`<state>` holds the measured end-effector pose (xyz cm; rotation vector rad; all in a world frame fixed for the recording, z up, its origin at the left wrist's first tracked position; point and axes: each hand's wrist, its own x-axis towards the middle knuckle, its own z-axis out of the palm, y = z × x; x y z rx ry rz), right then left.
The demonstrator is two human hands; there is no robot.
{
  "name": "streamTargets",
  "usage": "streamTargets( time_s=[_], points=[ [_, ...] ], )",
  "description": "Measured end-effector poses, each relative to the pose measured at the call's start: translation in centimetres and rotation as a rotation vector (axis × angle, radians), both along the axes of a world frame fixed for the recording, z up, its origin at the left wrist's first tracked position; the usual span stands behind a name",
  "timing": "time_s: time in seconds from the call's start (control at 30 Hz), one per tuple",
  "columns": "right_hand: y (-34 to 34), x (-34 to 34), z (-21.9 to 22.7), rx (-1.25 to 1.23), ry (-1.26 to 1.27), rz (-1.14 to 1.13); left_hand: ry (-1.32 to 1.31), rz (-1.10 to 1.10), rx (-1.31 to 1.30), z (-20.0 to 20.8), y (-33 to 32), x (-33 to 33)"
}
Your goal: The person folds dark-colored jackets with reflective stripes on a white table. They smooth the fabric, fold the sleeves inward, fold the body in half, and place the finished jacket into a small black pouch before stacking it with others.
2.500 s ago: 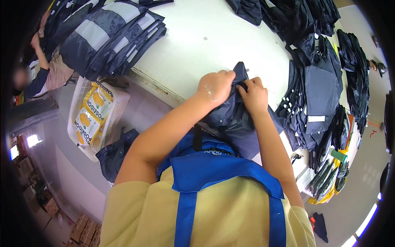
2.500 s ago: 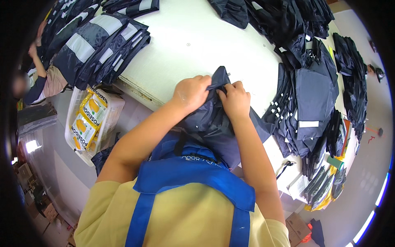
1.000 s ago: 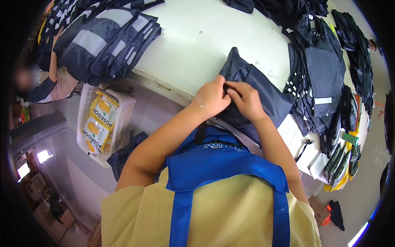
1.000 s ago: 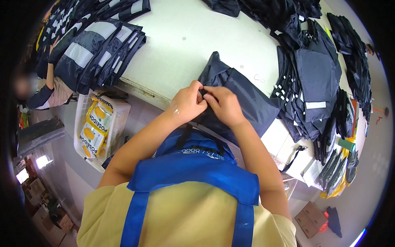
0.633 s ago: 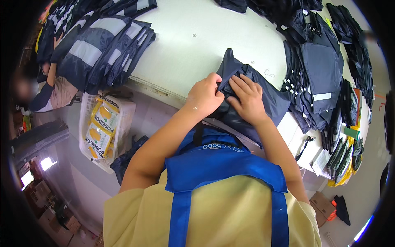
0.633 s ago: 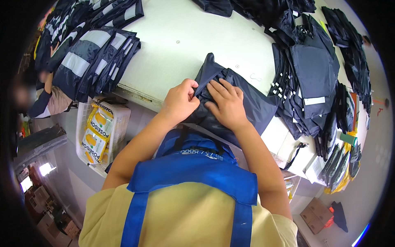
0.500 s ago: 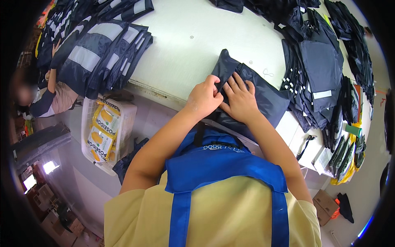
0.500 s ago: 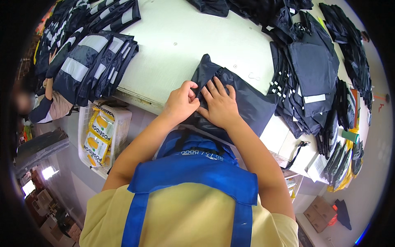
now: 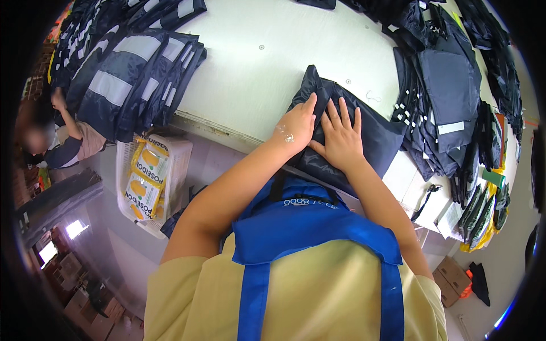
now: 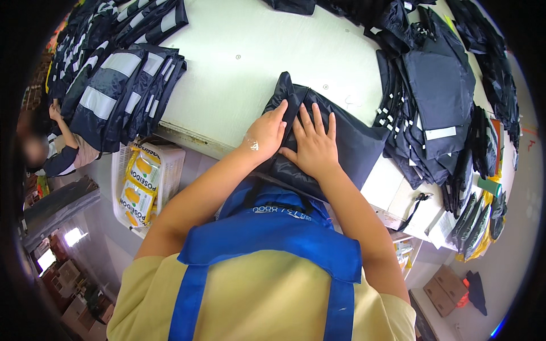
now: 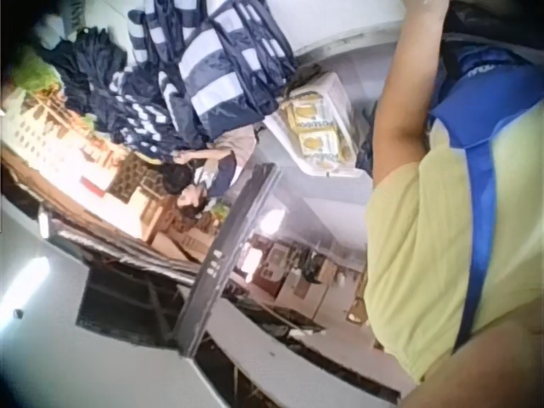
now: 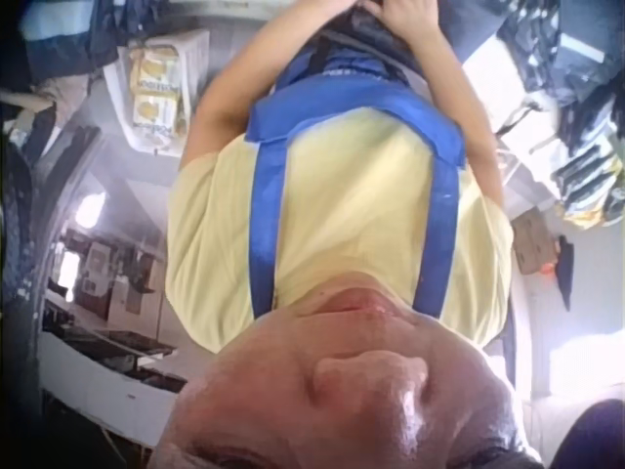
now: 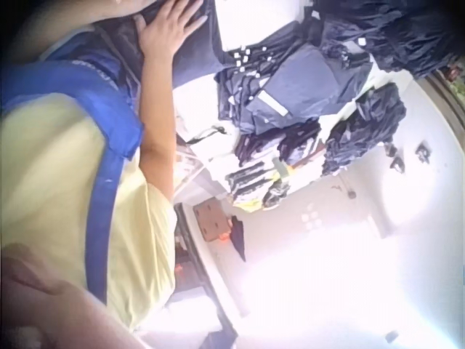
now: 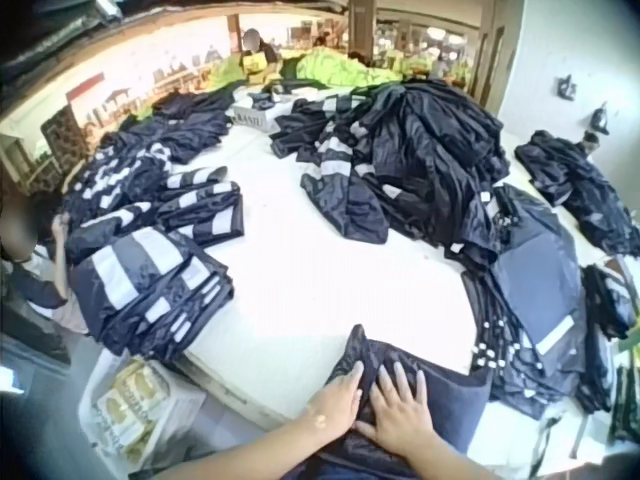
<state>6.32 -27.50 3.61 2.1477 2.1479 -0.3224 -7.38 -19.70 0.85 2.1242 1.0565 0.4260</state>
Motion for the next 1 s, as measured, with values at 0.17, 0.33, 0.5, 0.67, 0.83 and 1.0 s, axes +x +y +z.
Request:
streamTargets(
  time_s=[0.17, 0.33, 0.5, 0.67, 0.83, 1.0],
  points=[
    [0.6, 0.7, -1.5, 0.187, 0.245, -0.042, -0.025, 0.001, 0.008, -2.3, 1.3, -0.1],
    [-2.4, -3.5, 1.0, 0.470, 0.415, 0.420, -0.036, -0.013, -0.026, -2.8, 2.0, -0.4],
    [-2.4, -4.1, -0.7, 0.393, 0.249, 0.555, 0.012, 0.004, -0.028, -1.9, 2.1, -0.1],
    [-2.3, -4.4, 1.1, 0.425, 0.443, 0.341, -0.303, 0.073, -0.058, 1.0, 1.4, -2.0],
    [-2.8, -4.2, 2.9, 0.413, 0.630, 0.065, -0.296, 0.154, 0.093, 3.9, -6.2, -7.1],
    [-2.7, -4.8, 3.1, 0.467, 0.595, 0.091, -0.194, 0.124, 0.156, 2.7, -6.9, -6.1]
  ],
)
